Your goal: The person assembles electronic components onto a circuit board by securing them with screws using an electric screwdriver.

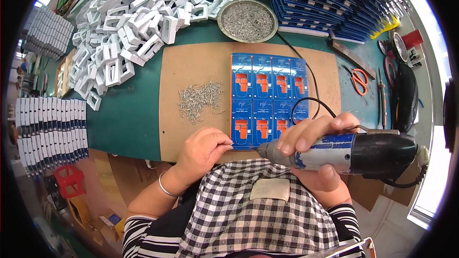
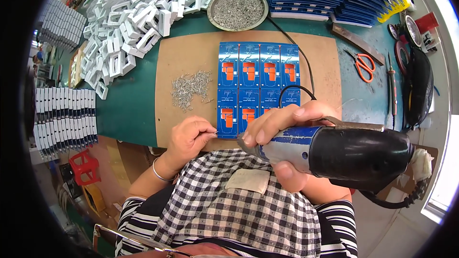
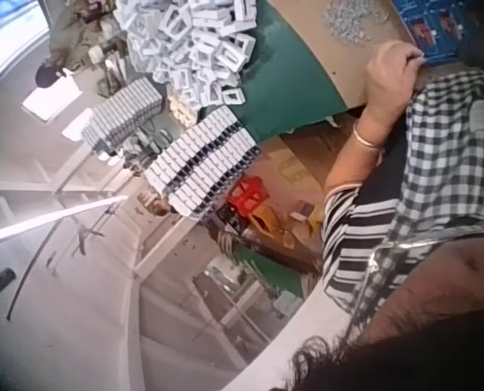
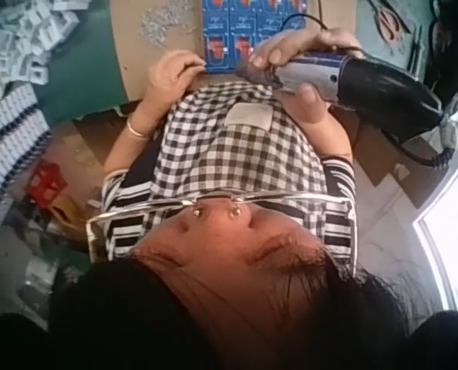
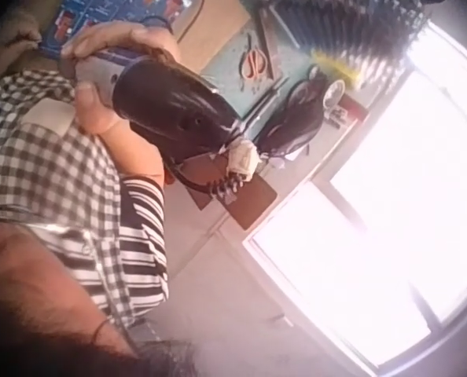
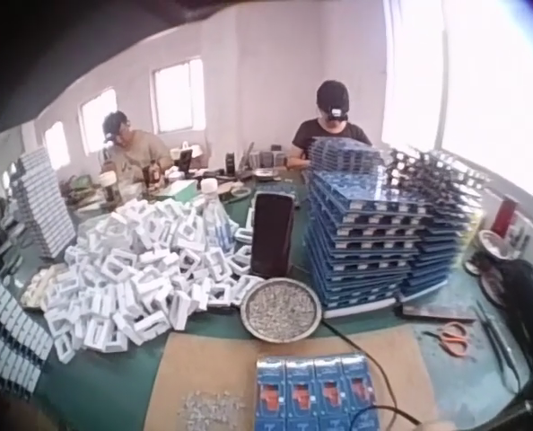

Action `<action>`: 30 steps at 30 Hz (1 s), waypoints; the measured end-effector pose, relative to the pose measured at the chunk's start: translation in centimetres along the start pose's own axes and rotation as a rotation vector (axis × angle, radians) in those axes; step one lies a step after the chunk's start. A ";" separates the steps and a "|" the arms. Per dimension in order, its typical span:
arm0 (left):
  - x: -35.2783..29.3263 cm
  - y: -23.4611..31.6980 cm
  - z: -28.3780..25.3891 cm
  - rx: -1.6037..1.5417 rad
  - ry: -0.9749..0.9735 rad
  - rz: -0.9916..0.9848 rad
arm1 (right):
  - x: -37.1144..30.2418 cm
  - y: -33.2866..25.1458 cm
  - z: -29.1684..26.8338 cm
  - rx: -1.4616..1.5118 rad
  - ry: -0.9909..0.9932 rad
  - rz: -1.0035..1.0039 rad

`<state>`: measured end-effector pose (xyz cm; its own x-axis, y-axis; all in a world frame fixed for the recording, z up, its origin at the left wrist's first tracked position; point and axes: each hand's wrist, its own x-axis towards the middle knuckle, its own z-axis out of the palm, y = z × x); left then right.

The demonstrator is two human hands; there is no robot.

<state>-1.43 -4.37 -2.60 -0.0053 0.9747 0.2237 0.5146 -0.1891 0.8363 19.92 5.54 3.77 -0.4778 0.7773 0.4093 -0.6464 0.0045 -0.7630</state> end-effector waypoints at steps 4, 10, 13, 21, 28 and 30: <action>0.0 -0.1 0.0 0.025 -0.004 0.036 | -0.3 -0.1 0.0 -0.022 -0.037 0.017; 0.9 0.0 -0.8 0.132 -0.122 0.114 | -0.1 0.3 0.1 -0.030 -0.100 -0.009; 1.5 0.2 -1.3 0.188 -0.198 0.159 | 0.2 0.4 0.4 -0.011 -0.100 -0.003; 3.6 2.8 -2.9 0.453 -0.481 0.195 | 1.4 0.6 1.3 -0.082 -0.185 -0.023; 3.5 2.8 -2.8 0.530 -0.454 0.258 | 2.1 1.9 1.7 -0.136 -0.295 -0.119; 3.0 2.3 -2.4 0.507 -0.415 0.265 | 2.1 2.0 1.6 -0.140 -0.310 -0.109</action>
<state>-2.28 -2.12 1.19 0.4511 0.8876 0.0936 0.7899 -0.4458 0.4210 16.62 6.21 3.89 -0.5818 0.5399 0.6083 -0.6263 0.1798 -0.7586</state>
